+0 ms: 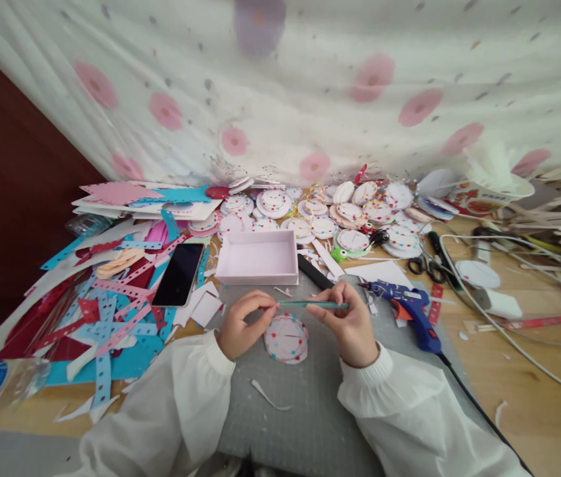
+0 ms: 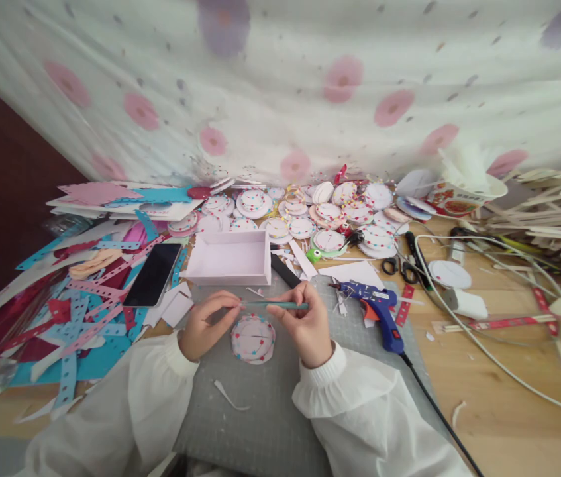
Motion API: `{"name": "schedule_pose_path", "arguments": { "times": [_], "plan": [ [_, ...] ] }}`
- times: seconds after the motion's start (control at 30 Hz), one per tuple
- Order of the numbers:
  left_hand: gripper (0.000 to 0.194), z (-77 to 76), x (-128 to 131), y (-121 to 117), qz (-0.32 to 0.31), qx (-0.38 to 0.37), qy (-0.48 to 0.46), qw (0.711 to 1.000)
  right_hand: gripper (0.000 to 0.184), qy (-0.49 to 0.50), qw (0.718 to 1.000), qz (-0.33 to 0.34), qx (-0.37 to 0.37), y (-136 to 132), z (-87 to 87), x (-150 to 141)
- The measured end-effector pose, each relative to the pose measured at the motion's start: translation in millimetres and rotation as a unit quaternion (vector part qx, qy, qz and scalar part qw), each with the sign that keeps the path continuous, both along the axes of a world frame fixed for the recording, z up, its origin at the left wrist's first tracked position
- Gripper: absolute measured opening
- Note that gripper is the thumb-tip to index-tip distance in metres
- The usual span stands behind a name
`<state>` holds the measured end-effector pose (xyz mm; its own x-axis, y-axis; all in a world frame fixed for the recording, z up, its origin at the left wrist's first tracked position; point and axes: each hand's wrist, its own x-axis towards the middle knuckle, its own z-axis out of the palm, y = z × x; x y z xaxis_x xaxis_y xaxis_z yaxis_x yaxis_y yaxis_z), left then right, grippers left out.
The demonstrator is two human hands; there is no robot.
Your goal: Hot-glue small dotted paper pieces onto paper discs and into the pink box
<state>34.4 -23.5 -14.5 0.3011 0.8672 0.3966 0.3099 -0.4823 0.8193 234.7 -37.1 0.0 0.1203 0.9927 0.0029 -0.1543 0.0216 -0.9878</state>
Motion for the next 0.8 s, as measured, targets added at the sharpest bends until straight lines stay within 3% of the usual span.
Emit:
{"name": "schedule_pose_path", "arguments": {
  "times": [0.2, 0.57, 0.8],
  "plan": [
    [0.013, 6.3, 1, 1, 0.016, -0.012, -0.007, 1.0, 0.051, -0.006, 1.0, 0.003, 0.002, 2, -1.9, 2],
    [0.017, 2.2, 1, 0, -0.016, -0.024, 0.006, 1.0, 0.052, -0.006, 1.0, 0.026, -0.013, 5, -10.2, 2],
    [0.019, 2.4, 0, 3, -0.029, -0.019, 0.003, 0.999, 0.045, -0.039, 0.996, -0.038, 0.069, 1, -3.1, 0]
  ]
}}
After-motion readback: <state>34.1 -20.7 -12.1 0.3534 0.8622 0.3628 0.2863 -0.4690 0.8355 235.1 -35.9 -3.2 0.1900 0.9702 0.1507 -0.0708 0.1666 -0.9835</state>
